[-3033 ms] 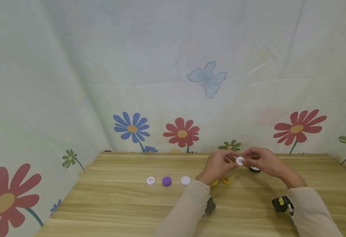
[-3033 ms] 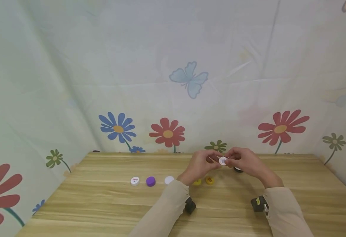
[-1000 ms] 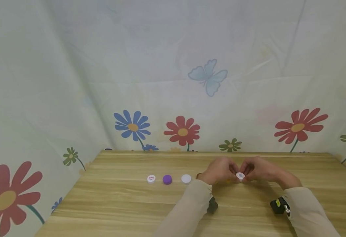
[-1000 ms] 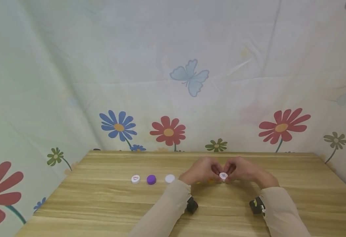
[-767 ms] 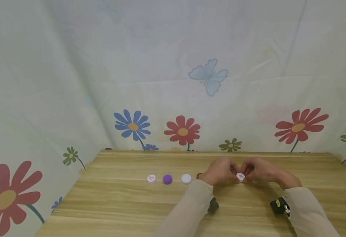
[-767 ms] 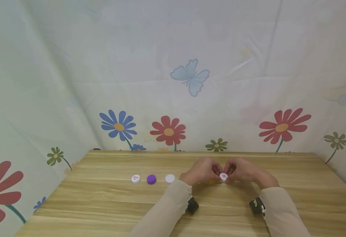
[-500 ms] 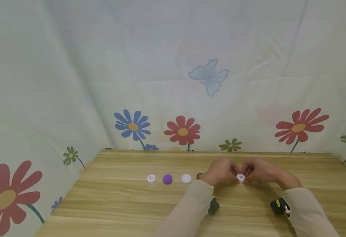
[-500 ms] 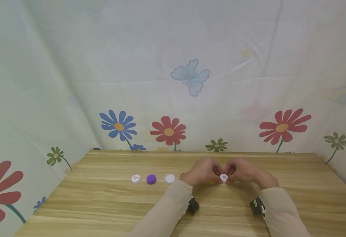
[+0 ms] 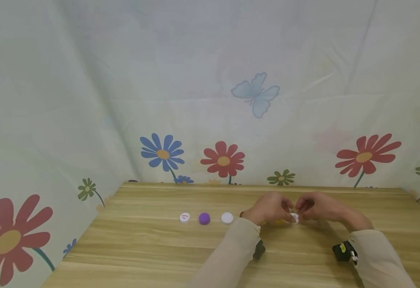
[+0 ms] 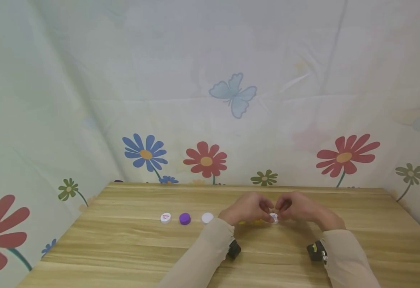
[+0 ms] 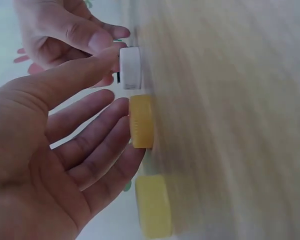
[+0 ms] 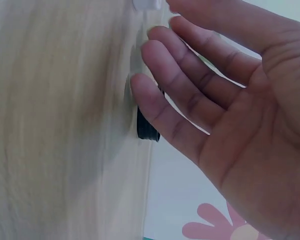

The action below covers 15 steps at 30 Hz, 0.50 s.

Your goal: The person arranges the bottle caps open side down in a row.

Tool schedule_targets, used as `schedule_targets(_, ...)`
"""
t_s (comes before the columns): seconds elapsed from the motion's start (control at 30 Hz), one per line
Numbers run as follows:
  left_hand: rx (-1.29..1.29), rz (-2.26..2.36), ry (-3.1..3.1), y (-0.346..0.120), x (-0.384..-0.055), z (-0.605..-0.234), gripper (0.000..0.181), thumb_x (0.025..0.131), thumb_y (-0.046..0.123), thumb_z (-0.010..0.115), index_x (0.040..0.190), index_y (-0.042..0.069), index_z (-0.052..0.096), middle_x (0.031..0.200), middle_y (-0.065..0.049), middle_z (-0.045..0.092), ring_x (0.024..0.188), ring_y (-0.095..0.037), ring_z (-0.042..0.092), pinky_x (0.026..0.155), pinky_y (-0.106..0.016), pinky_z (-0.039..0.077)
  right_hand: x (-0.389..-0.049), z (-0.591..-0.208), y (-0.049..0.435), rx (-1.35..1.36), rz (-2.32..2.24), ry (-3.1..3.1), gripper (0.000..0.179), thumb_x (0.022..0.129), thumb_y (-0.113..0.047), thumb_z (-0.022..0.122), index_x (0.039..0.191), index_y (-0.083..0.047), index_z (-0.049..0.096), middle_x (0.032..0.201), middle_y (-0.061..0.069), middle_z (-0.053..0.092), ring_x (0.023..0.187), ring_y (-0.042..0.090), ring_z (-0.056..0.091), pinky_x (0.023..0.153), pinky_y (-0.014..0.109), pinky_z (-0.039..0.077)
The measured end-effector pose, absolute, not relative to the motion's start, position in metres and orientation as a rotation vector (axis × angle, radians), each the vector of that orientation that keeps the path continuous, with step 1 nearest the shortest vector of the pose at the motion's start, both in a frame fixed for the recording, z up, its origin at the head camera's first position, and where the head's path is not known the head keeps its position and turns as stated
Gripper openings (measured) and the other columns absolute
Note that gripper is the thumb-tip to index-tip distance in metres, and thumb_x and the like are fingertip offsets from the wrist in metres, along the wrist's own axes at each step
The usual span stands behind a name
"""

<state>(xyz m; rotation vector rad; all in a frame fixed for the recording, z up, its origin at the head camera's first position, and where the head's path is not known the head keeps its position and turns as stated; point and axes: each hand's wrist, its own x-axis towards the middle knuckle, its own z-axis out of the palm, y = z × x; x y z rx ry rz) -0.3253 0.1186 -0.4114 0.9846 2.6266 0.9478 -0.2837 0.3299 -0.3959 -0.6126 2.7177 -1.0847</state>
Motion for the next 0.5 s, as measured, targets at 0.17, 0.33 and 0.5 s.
schedule_targets(0.17,1.043,0.972,2.665,0.126,-0.329,-0.409,0.037,0.087,0.022,0.091,0.121,0.014,0.079,0.1,0.011,0.075,0.085,0.002,0.063,0.074,-0.014,0.05,-0.284,-0.393,0.337,-0.653,-1.119,2.808,0.02,0.092,0.0,0.077,0.11,0.007,0.07,0.1,0.008,0.072,0.091,0.02,0.066,0.076,0.028,0.056)
schedule_targets(0.33,1.125,0.973,2.751,0.137,-0.33,-0.41,0.037,0.089,0.023,0.088,0.124,0.016,0.078,0.099,0.012,0.074,0.087,0.005,0.061,0.076,-0.01,0.046,-0.284,-0.393,0.344,-0.635,-1.144,2.909,0.02,0.094,0.002,0.074,0.112,0.008,0.07,0.102,0.01,0.073,0.093,0.021,0.067,0.075,0.027,0.056)
schedule_targets(0.5,1.123,1.042,2.762,0.146,-0.331,-0.413,0.037,0.09,0.022,0.087,0.125,0.014,0.077,0.107,0.01,0.075,0.093,0.005,0.063,0.079,-0.01,0.046,-0.285,-0.393,0.349,-0.545,-1.122,3.019,0.02,0.095,0.0,0.077,0.113,0.007,0.07,0.102,0.01,0.073,0.092,0.022,0.068,0.073,0.026,0.056)
